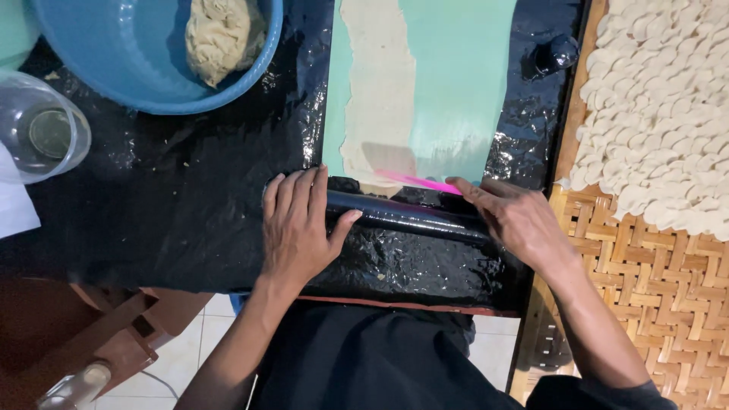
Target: Manually flattening and spreading dough onto a template and using a roller to even it out.
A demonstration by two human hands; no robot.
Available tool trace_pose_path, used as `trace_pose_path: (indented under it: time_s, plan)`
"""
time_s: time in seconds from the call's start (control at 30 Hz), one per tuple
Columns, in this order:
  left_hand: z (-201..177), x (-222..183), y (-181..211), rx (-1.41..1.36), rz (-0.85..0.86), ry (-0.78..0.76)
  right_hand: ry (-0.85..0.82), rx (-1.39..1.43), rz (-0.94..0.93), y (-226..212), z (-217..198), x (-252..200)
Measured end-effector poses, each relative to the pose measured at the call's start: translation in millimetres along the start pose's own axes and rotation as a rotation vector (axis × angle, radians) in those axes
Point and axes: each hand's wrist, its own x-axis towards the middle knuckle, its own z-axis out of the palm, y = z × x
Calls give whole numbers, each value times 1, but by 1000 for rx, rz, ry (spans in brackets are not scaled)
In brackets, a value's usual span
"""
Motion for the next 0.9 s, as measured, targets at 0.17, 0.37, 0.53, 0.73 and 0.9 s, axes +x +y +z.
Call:
trace_pose_path:
  time_s: [0.17,0.37,0.53,0.73,0.9]
  plan:
    - [4,-3,-2,21,30,-6,-78,78,100,6,9,6]
    - [2,-5,-2,28,28,11,-98,86,100,6,20,-3]
    - [1,-4,-2,13,30,9,-63,59,95,-14,10,-8]
    - [-5,-7,1,-13,12,-25,-59,46,123,-16,9,-8]
    - [-10,0,6,3,-23,-54,-23,81,110,-21,4,-7]
